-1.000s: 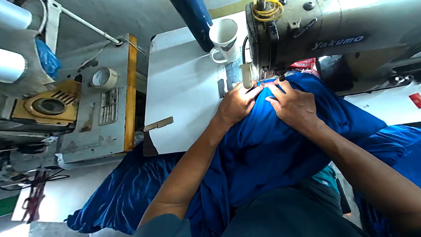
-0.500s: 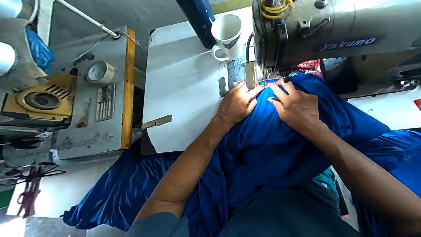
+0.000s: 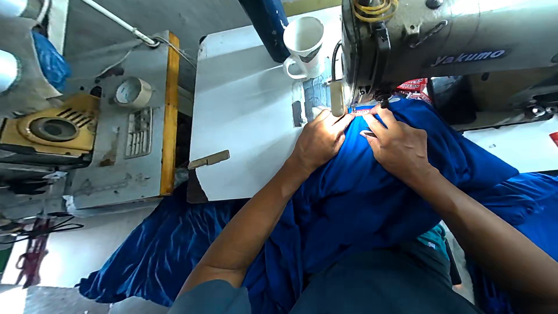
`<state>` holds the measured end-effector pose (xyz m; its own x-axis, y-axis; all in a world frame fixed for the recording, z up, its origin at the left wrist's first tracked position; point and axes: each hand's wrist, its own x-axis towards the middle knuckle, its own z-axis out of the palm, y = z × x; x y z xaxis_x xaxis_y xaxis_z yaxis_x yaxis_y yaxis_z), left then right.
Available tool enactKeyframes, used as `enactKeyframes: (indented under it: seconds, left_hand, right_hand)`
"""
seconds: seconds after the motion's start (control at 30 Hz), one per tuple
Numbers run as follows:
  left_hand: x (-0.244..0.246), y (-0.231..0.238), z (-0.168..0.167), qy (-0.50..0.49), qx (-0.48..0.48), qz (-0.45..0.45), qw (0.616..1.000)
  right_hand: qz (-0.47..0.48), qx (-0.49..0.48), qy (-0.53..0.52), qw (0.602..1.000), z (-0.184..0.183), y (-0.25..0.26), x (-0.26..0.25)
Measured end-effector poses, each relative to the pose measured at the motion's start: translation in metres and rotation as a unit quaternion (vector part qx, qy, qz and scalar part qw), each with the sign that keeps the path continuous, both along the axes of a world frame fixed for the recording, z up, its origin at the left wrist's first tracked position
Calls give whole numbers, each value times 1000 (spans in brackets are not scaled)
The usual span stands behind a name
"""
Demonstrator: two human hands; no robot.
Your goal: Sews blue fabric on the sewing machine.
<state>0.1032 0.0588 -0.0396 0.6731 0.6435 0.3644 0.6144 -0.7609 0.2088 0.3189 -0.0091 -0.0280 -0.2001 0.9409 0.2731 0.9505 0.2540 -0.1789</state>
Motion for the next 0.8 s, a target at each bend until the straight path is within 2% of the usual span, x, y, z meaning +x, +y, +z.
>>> enactKeyframes:
  seconds: [0.3,0.8]
  left_hand:
    - [1,3,0,7,2,2,1000]
    - [-2,4,3,12,-5,-16,1000]
  right_hand:
    - [-5,-1,4,1000,-1,3,2]
    - [58,13,13,998,0,18,23]
